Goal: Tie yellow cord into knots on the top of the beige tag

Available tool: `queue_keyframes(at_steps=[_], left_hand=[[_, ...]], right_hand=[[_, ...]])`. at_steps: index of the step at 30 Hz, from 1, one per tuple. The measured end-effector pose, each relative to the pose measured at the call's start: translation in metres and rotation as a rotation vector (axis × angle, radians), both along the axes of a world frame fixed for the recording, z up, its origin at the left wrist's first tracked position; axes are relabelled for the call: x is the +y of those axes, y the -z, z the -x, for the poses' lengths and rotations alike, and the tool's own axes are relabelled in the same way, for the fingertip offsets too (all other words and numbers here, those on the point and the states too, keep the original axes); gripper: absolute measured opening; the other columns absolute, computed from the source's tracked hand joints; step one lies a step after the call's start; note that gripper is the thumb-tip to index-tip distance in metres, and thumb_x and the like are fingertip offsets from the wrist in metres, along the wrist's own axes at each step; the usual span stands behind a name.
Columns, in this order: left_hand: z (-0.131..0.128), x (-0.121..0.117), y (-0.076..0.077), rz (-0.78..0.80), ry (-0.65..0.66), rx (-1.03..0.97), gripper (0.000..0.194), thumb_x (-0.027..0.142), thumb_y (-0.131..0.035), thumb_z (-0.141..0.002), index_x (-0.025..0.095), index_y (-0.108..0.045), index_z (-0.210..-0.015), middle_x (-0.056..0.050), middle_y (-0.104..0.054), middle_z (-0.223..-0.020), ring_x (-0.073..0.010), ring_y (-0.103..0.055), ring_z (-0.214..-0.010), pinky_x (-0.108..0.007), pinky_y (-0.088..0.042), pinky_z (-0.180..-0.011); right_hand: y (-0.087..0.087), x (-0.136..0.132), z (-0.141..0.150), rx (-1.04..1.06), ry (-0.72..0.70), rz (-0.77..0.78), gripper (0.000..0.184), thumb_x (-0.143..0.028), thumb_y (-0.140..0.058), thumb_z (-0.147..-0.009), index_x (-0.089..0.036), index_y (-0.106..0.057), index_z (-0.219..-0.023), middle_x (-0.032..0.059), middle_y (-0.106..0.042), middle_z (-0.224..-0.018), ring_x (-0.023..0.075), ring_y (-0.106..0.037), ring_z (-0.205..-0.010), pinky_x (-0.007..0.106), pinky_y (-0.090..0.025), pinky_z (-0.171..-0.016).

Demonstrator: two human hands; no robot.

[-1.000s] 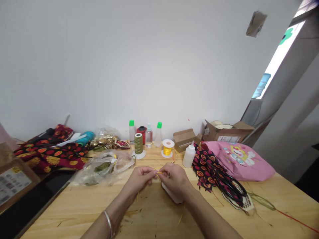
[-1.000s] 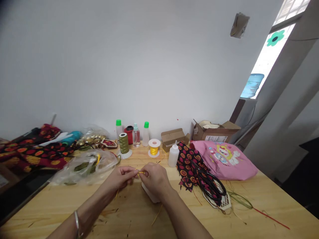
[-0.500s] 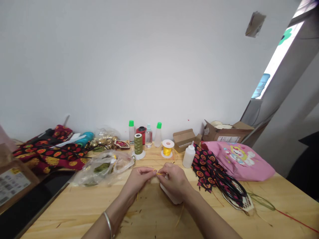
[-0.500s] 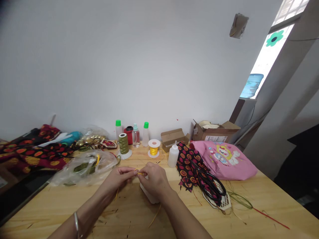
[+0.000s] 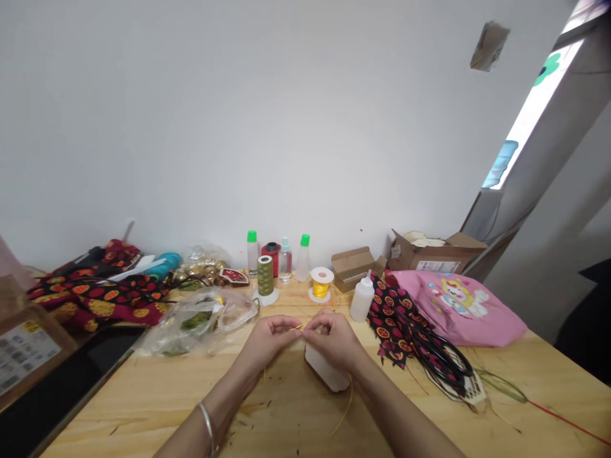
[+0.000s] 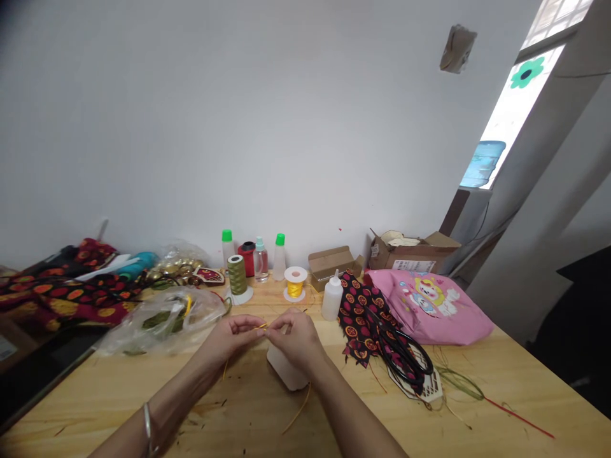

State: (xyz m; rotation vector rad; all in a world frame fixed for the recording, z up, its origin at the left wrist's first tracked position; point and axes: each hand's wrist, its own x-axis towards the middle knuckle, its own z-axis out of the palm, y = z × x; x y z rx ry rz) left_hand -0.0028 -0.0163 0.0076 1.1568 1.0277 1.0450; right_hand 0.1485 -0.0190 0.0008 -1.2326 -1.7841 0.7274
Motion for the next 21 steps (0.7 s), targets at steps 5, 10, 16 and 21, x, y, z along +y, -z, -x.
queue_keyframes(at_steps=[5, 10, 16, 21], left_hand=[[-0.003, -0.001, 0.002, 0.018, 0.024, 0.011, 0.024, 0.024, -0.071, -0.046, 0.012, -0.063, -0.065, -0.004, -0.066, -0.065, -0.0122, -0.056, -0.058, -0.022, -0.040, -0.058], [-0.004, -0.005, -0.001, 0.060, 0.011, 0.095, 0.020, 0.024, -0.071, -0.045, 0.011, -0.065, -0.058, -0.002, -0.064, -0.052, -0.0095, -0.051, -0.047, -0.020, -0.036, -0.049], [-0.003, -0.005, -0.003, 0.063, 0.040, 0.097, 0.022, 0.027, -0.070, -0.045, 0.011, -0.065, -0.060, -0.004, -0.065, -0.058, -0.0105, -0.051, -0.050, -0.021, -0.036, -0.052], [-0.003, -0.003, 0.000, 0.054, 0.086, 0.131, 0.022, 0.030, -0.068, -0.049, 0.011, -0.061, -0.055, 0.003, -0.054, -0.043, -0.0041, -0.036, -0.038, -0.016, -0.026, -0.039]], right_hand=[[0.000, 0.000, 0.003, 0.086, 0.014, 0.065, 0.006, -0.015, -0.055, -0.057, -0.015, -0.059, -0.053, -0.0010, -0.047, -0.062, 0.0076, -0.039, -0.054, 0.017, -0.031, -0.047], [-0.007, -0.001, 0.005, 0.264, -0.042, 0.234, 0.007, -0.011, -0.049, -0.053, -0.013, -0.052, -0.047, -0.0026, -0.046, -0.053, 0.0060, -0.038, -0.047, 0.017, -0.029, -0.043], [-0.011, -0.003, 0.001, 0.186, 0.034, 0.262, 0.005, -0.017, -0.052, -0.052, -0.013, -0.055, -0.053, -0.0065, -0.038, -0.039, 0.0037, -0.027, -0.037, 0.017, -0.019, -0.036], [-0.013, -0.005, 0.002, 0.220, 0.061, 0.114, 0.005, -0.014, -0.051, -0.053, -0.015, -0.053, -0.058, -0.0069, -0.039, -0.044, 0.0036, -0.028, -0.039, 0.016, -0.020, -0.037]])
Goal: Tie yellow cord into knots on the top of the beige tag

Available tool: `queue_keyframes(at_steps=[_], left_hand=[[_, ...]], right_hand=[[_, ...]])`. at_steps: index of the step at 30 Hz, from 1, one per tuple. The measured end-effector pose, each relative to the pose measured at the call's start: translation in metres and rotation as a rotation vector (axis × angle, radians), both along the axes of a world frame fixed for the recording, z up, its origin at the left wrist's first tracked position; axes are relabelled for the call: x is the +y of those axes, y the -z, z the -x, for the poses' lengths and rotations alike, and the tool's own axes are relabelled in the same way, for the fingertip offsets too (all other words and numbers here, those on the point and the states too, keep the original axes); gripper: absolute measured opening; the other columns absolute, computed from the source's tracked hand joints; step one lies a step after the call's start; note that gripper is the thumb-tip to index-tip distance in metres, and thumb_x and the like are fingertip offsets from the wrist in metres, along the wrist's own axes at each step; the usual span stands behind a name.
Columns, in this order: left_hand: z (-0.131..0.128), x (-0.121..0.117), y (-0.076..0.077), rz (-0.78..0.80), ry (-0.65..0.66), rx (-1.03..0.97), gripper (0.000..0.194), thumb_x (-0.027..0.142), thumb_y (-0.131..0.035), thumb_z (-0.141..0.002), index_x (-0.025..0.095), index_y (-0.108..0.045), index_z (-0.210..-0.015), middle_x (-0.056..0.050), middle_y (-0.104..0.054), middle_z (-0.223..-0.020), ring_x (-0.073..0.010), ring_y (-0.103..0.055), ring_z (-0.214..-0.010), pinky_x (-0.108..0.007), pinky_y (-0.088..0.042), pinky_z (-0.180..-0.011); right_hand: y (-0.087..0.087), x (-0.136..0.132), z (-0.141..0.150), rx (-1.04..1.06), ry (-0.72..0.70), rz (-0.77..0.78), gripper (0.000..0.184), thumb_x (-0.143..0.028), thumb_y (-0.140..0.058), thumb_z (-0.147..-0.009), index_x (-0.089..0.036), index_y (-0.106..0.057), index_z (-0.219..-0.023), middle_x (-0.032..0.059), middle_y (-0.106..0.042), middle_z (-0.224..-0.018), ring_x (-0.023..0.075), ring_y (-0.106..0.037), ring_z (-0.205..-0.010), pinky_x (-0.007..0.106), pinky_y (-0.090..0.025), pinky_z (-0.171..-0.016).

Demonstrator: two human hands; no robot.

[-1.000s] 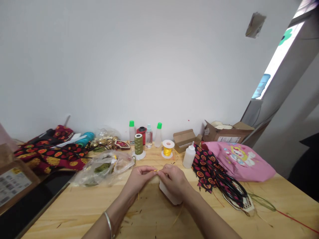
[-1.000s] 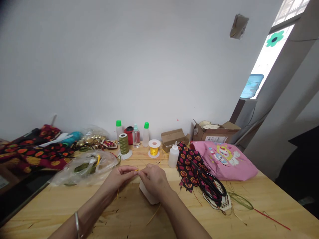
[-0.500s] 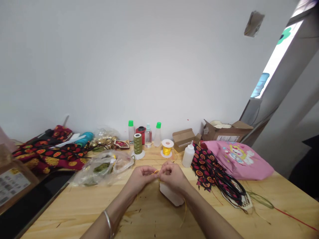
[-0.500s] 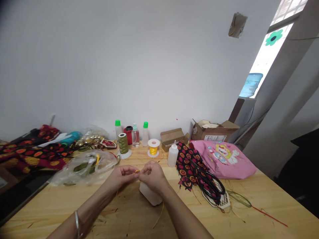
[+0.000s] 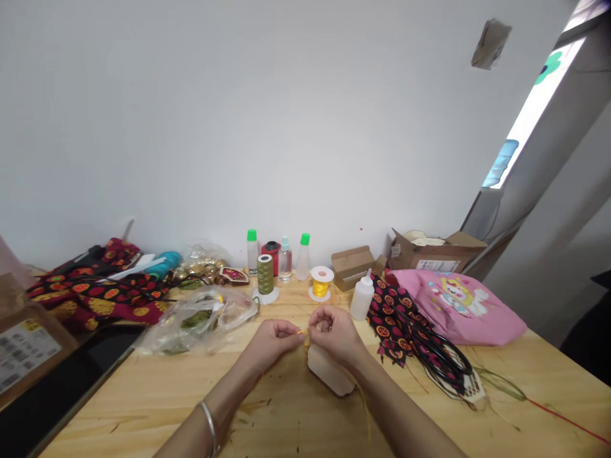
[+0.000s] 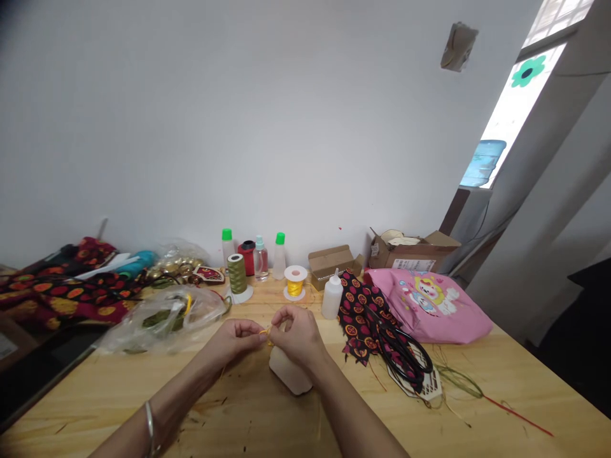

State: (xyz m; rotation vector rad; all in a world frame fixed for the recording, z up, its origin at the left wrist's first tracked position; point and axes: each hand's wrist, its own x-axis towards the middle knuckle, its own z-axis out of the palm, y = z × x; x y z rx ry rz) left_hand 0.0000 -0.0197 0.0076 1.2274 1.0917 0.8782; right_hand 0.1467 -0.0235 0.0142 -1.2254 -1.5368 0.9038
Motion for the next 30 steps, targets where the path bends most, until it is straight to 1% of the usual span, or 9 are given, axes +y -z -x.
queue_keyframes(at_steps=[4, 8, 12, 15, 18, 20, 26, 28, 30], left_hand=[[0.000, 0.000, 0.001, 0.002, 0.043, 0.019, 0.026, 0.034, -0.065, -0.052, 0.010, -0.059, -0.056, 0.005, -0.048, -0.041, -0.0023, -0.028, -0.036, -0.016, -0.017, -0.037], [0.000, 0.000, 0.000, -0.027, 0.019, 0.076, 0.028, 0.036, -0.065, -0.051, 0.009, -0.059, -0.056, 0.008, -0.042, -0.038, -0.0021, -0.023, -0.036, -0.016, -0.015, -0.037], [0.001, -0.001, 0.000, -0.038, -0.035, 0.153, 0.029, 0.037, -0.065, -0.050, 0.010, -0.059, -0.057, 0.008, -0.042, -0.037, -0.0028, -0.025, -0.035, -0.016, -0.017, -0.037], [0.002, -0.002, 0.002, -0.047, -0.033, 0.180, 0.031, 0.039, -0.064, -0.051, 0.010, -0.060, -0.060, 0.005, -0.048, -0.041, -0.0046, -0.031, -0.037, -0.017, -0.022, -0.038], [0.001, -0.001, 0.005, -0.044, -0.004, 0.208, 0.033, 0.041, -0.061, -0.053, 0.010, -0.062, -0.063, 0.004, -0.050, -0.042, -0.0059, -0.034, -0.038, -0.017, -0.024, -0.039], [0.001, -0.002, 0.005, -0.040, 0.013, 0.219, 0.034, 0.042, -0.060, -0.054, 0.010, -0.063, -0.064, 0.004, -0.050, -0.042, -0.0063, -0.034, -0.039, -0.017, -0.023, -0.039], [0.000, -0.004, -0.002, -0.037, 0.060, 0.202, 0.032, 0.042, -0.059, -0.056, 0.011, -0.062, -0.058, 0.006, -0.047, -0.039, -0.0052, -0.030, -0.037, -0.018, -0.020, -0.038], [0.001, -0.002, -0.002, -0.051, 0.070, 0.195, 0.032, 0.042, -0.059, -0.056, 0.010, -0.062, -0.058, 0.006, -0.045, -0.039, -0.0047, -0.028, -0.037, -0.017, -0.019, -0.038], [0.001, 0.000, 0.000, -0.071, 0.074, 0.175, 0.031, 0.040, -0.060, -0.055, 0.009, -0.062, -0.058, 0.006, -0.044, -0.039, -0.0044, -0.027, -0.038, -0.017, -0.018, -0.038]], right_hand=[[-0.006, -0.001, 0.000, 0.257, -0.124, 0.184, 0.011, -0.008, -0.050, -0.049, -0.015, -0.048, -0.058, -0.0069, -0.041, -0.047, 0.0029, -0.030, -0.040, 0.014, -0.021, -0.037], [-0.018, -0.006, -0.009, 0.521, -0.404, 0.473, 0.013, -0.010, -0.051, -0.054, -0.015, -0.050, -0.066, -0.0088, -0.034, -0.045, 0.0013, -0.017, -0.035, 0.014, -0.010, -0.033], [-0.034, -0.013, -0.026, 0.713, -0.629, 0.419, 0.008, -0.012, -0.055, -0.054, -0.014, -0.052, -0.061, -0.0062, -0.037, -0.049, 0.0007, -0.022, -0.037, 0.013, -0.014, -0.035], [-0.040, -0.016, -0.046, 0.629, -0.725, 0.199, 0.015, -0.025, -0.064, -0.049, -0.014, -0.055, -0.053, -0.0017, -0.046, -0.048, 0.0052, -0.040, -0.044, 0.015, -0.027, -0.040], [-0.039, -0.013, -0.066, 0.309, -1.008, 0.267, 0.036, -0.050, -0.059, -0.050, -0.014, -0.055, -0.048, -0.0005, -0.044, -0.035, 0.0053, -0.037, -0.031, 0.017, -0.025, -0.034], [-0.037, -0.010, -0.071, 0.183, -0.931, 0.281, 0.043, -0.056, -0.050, -0.056, -0.014, -0.055, -0.048, -0.0020, -0.039, -0.030, 0.0044, -0.034, -0.028, 0.016, -0.023, -0.033], [-0.036, -0.010, -0.038, 0.114, -0.363, 0.089, 0.035, -0.048, -0.047, -0.066, -0.015, -0.058, -0.072, -0.0056, -0.041, -0.040, 0.0038, -0.030, -0.032, 0.016, -0.022, -0.035], [-0.030, -0.009, -0.022, -0.111, -0.148, -0.032, 0.030, -0.043, -0.053, -0.062, -0.014, -0.059, -0.070, -0.0008, -0.052, -0.054, 0.0062, -0.040, -0.044, 0.017, -0.029, -0.042], [-0.021, -0.007, -0.011, -0.382, -0.108, -0.079, 0.031, -0.043, -0.060, -0.055, -0.018, -0.061, -0.073, -0.0001, -0.057, -0.064, 0.0084, -0.044, -0.053, 0.018, -0.030, -0.047]])
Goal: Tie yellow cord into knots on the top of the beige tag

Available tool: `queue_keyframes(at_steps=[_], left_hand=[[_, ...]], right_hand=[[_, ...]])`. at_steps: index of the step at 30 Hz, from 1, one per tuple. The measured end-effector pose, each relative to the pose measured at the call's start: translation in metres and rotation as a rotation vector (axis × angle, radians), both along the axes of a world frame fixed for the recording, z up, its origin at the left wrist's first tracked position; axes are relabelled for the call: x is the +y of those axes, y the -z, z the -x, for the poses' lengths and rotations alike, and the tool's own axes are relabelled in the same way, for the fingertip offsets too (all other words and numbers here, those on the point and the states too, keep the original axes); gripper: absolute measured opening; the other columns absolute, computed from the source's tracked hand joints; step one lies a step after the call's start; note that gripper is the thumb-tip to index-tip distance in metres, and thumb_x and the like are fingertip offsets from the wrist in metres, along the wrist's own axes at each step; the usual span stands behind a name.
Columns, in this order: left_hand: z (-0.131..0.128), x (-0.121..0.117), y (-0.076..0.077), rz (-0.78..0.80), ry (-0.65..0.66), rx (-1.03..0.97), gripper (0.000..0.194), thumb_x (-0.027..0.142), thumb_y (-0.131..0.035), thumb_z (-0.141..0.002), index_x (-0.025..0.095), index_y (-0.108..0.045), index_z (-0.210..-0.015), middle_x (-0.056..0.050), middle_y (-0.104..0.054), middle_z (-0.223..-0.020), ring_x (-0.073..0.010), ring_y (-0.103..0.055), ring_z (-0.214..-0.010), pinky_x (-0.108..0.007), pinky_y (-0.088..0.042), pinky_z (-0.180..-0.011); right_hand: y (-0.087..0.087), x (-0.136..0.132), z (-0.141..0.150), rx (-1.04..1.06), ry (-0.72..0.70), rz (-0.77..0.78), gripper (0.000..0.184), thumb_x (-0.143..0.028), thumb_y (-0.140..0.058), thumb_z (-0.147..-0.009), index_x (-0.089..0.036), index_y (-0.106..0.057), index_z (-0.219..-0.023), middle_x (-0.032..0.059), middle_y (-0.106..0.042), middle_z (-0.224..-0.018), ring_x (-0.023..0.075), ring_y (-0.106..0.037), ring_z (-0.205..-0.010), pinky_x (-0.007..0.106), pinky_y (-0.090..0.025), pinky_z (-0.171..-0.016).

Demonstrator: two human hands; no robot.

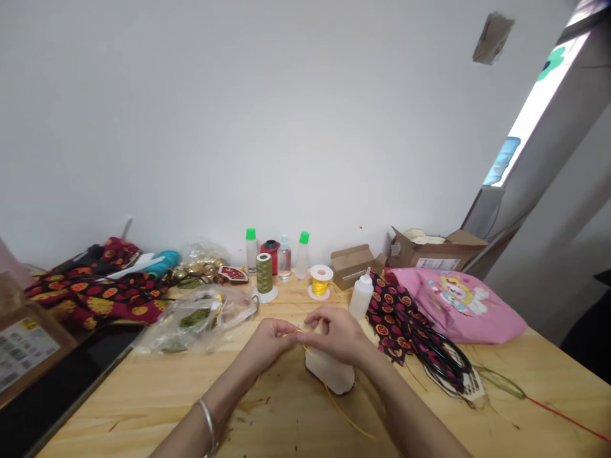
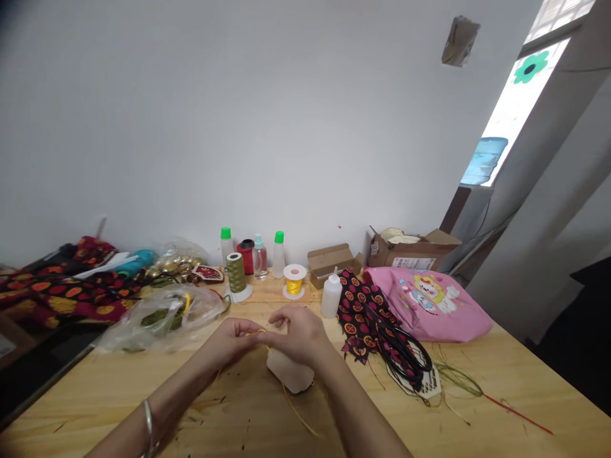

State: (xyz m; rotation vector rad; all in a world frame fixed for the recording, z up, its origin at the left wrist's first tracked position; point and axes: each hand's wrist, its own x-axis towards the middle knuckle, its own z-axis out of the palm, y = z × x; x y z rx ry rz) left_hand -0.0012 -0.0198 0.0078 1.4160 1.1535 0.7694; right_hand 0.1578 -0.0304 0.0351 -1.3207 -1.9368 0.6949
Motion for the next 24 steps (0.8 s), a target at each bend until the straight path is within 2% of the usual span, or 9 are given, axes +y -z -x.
queue_keyframes(at_steps=[2, 5, 10, 16, 20, 24], left_hand=[[0.001, 0.002, 0.002, -0.009, 0.008, -0.018, 0.031, 0.040, -0.060, -0.055, 0.009, -0.062, -0.058, 0.006, -0.044, -0.040, -0.0041, -0.026, -0.038, -0.017, -0.017, -0.038], [0.001, 0.002, 0.003, -0.004, 0.000, -0.019, 0.032, 0.041, -0.059, -0.056, 0.009, -0.062, -0.058, 0.007, -0.040, -0.039, -0.0033, -0.021, -0.037, -0.017, -0.013, -0.037], [0.001, 0.001, 0.001, 0.042, -0.005, -0.070, 0.033, 0.042, -0.060, -0.055, 0.009, -0.061, -0.060, 0.005, -0.046, -0.042, -0.0045, -0.028, -0.038, -0.017, -0.017, -0.037], [0.002, 0.000, -0.002, 0.102, -0.002, -0.037, 0.034, 0.043, -0.060, -0.055, 0.010, -0.059, -0.053, 0.007, -0.040, -0.036, -0.0031, -0.024, -0.034, -0.017, -0.014, -0.036], [0.001, -0.002, -0.003, 0.142, 0.026, -0.080, 0.036, 0.044, -0.060, -0.054, 0.009, -0.062, -0.060, 0.002, -0.052, -0.043, -0.0055, -0.035, -0.037, -0.018, -0.022, -0.038], [0.002, -0.002, -0.002, 0.135, 0.037, -0.088, 0.036, 0.044, -0.060, -0.054, 0.009, -0.062, -0.059, 0.002, -0.053, -0.043, -0.0049, -0.034, -0.036, -0.017, -0.021, -0.039]], right_hand=[[0.009, 0.001, 0.004, -0.166, -0.010, 0.009, 0.028, -0.042, -0.062, -0.053, -0.021, -0.062, -0.073, -0.0020, -0.059, -0.066, 0.0092, -0.046, -0.055, 0.018, -0.029, -0.047], [0.017, 0.002, 0.003, -0.259, -0.034, 0.040, 0.020, -0.032, -0.059, -0.058, -0.024, -0.063, -0.075, -0.0039, -0.060, -0.061, 0.0085, -0.047, -0.053, 0.018, -0.028, -0.046], [0.011, 0.004, -0.005, -0.265, -0.043, 0.079, 0.018, -0.029, -0.051, -0.065, -0.020, -0.066, -0.071, -0.0005, -0.061, -0.058, 0.0090, -0.047, -0.051, 0.018, -0.027, -0.044], [0.001, 0.003, -0.013, -0.313, -0.035, 0.132, 0.018, -0.027, -0.051, -0.063, -0.018, -0.066, -0.066, 0.0005, -0.060, -0.056, 0.0098, -0.049, -0.052, 0.018, -0.029, -0.043], [0.005, 0.006, -0.019, -0.298, 0.012, 0.162, 0.018, -0.026, -0.050, -0.062, -0.017, -0.065, -0.063, 0.0008, -0.060, -0.057, 0.0095, -0.049, -0.051, 0.017, -0.029, -0.042], [0.010, 0.011, -0.022, -0.171, 0.056, 0.153, 0.017, -0.023, -0.050, -0.061, -0.014, -0.064, -0.062, 0.0002, -0.056, -0.053, 0.0081, -0.045, -0.047, 0.016, -0.028, -0.040]])
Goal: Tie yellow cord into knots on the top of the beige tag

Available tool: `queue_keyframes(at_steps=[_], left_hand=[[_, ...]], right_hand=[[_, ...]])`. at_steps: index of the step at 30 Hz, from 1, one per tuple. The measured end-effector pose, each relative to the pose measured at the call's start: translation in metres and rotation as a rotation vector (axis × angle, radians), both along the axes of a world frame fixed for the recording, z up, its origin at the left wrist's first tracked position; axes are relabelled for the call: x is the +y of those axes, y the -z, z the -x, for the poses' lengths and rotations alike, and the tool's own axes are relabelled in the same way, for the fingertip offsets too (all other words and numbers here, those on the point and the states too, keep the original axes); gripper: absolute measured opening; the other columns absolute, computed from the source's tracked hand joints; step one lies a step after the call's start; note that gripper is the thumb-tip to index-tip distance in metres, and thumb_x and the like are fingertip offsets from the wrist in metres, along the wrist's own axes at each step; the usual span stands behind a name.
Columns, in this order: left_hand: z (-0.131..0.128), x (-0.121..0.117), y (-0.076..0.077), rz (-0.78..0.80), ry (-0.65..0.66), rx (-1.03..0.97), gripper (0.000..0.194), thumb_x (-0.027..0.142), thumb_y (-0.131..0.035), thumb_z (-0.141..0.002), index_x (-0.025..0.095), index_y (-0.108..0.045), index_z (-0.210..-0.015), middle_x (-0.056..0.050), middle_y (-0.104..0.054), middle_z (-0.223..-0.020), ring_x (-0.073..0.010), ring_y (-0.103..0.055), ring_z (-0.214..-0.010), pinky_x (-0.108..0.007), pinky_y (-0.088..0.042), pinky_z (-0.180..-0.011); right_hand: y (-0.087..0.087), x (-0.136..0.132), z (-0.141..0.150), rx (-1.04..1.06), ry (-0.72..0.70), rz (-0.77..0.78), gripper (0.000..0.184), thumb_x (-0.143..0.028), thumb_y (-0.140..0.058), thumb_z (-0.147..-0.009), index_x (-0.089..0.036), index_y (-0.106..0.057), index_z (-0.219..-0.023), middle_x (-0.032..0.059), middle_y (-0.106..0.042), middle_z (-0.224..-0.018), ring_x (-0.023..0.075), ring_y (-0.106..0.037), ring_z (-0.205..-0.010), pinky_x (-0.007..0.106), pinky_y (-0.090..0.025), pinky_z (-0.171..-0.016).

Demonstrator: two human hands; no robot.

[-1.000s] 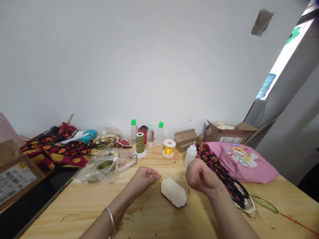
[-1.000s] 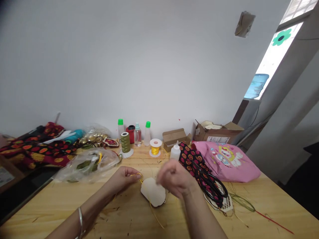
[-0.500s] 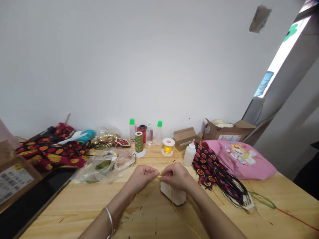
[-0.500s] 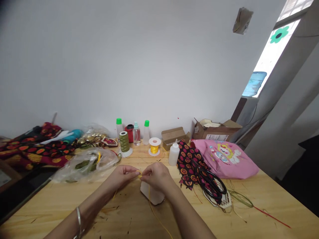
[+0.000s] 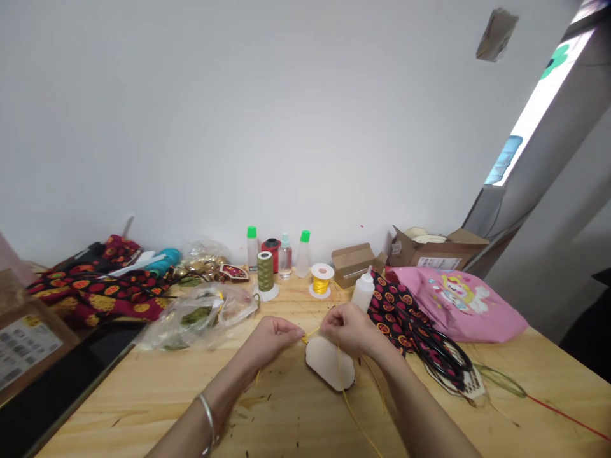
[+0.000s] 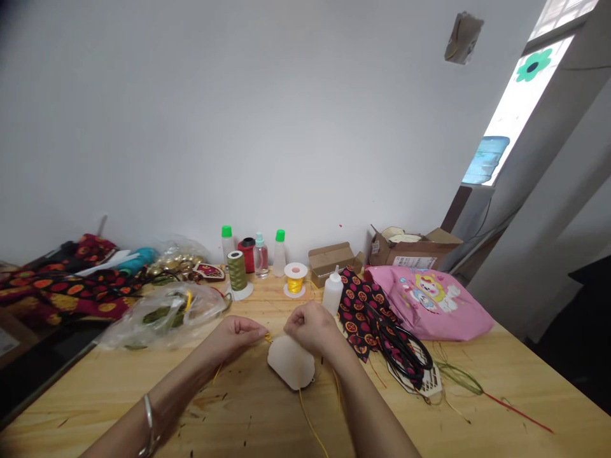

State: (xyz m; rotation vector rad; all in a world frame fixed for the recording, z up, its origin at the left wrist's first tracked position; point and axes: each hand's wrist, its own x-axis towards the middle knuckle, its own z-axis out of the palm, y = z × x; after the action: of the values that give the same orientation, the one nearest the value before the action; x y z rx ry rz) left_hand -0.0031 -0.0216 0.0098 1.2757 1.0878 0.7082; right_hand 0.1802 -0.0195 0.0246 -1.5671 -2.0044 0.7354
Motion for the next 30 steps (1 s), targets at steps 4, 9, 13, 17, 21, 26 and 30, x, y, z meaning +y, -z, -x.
queue_keyframes(at_steps=[4, 9, 13, 17, 21, 26, 30], left_hand=[[0.002, 0.000, 0.001, -0.004, 0.007, -0.004, 0.035, 0.044, -0.059, -0.056, 0.009, -0.062, -0.058, 0.003, -0.051, -0.041, -0.0040, -0.031, -0.034, -0.017, -0.018, -0.038], [0.002, 0.000, 0.003, 0.006, 0.003, -0.024, 0.033, 0.039, -0.060, -0.056, 0.010, -0.065, -0.068, -0.001, -0.060, -0.052, -0.0077, -0.043, -0.041, -0.018, -0.025, -0.041], [0.000, 0.000, 0.003, 0.020, -0.017, 0.006, 0.034, 0.041, -0.061, -0.054, 0.010, -0.065, -0.068, -0.002, -0.061, -0.052, -0.0092, -0.044, -0.042, -0.019, -0.028, -0.042], [-0.001, 0.000, 0.001, -0.028, -0.029, 0.063, 0.035, 0.043, -0.059, -0.054, 0.009, -0.064, -0.061, 0.003, -0.053, -0.042, -0.0056, -0.034, -0.036, -0.018, -0.019, -0.038], [-0.001, -0.003, -0.003, -0.074, -0.020, 0.102, 0.034, 0.044, -0.057, -0.056, 0.010, -0.061, -0.055, 0.007, -0.038, -0.036, -0.0031, -0.019, -0.035, -0.018, -0.010, -0.037], [-0.001, -0.002, -0.001, -0.084, 0.002, 0.110, 0.036, 0.046, -0.055, -0.058, 0.010, -0.061, -0.059, 0.008, -0.034, -0.039, -0.0037, -0.018, -0.037, -0.019, -0.010, -0.037], [0.001, 0.000, 0.005, -0.106, -0.018, 0.130, 0.043, 0.051, -0.054, -0.057, 0.010, -0.062, -0.062, 0.007, -0.036, -0.038, -0.0040, -0.018, -0.037, -0.019, -0.009, -0.038]], right_hand=[[0.000, 0.003, 0.000, 0.158, 0.025, 0.014, 0.016, -0.022, -0.050, -0.061, -0.011, -0.062, -0.062, -0.0011, -0.053, -0.050, 0.0067, -0.041, -0.044, 0.016, -0.029, -0.040], [-0.001, 0.006, -0.001, 0.162, 0.096, -0.018, 0.014, -0.021, -0.050, -0.061, -0.012, -0.060, -0.058, -0.0018, -0.050, -0.048, 0.0066, -0.040, -0.044, 0.016, -0.028, -0.039], [-0.001, 0.005, 0.002, 0.239, 0.073, 0.005, 0.013, -0.020, -0.049, -0.063, -0.011, -0.058, -0.060, -0.0016, -0.050, -0.048, 0.0071, -0.043, -0.045, 0.017, -0.032, -0.041], [0.000, 0.000, 0.009, 0.356, 0.004, 0.116, 0.027, -0.021, -0.055, -0.061, -0.011, -0.058, -0.086, 0.0004, -0.057, -0.062, 0.0070, -0.047, -0.046, 0.017, -0.035, -0.042], [0.005, -0.002, 0.012, 0.281, -0.094, 0.057, 0.026, -0.027, -0.056, -0.062, -0.014, -0.063, -0.083, 0.0029, -0.062, -0.071, 0.0105, -0.052, -0.056, 0.019, -0.038, -0.048], [0.010, 0.000, 0.012, 0.190, -0.087, -0.035, 0.021, -0.030, -0.052, -0.066, -0.016, -0.067, -0.072, 0.0030, -0.065, -0.069, 0.0141, -0.055, -0.062, 0.021, -0.039, -0.053], [0.004, -0.001, 0.011, 0.193, -0.073, -0.051, 0.020, -0.028, -0.052, -0.066, -0.016, -0.067, -0.070, 0.0029, -0.065, -0.068, 0.0146, -0.055, -0.062, 0.021, -0.039, -0.052]])
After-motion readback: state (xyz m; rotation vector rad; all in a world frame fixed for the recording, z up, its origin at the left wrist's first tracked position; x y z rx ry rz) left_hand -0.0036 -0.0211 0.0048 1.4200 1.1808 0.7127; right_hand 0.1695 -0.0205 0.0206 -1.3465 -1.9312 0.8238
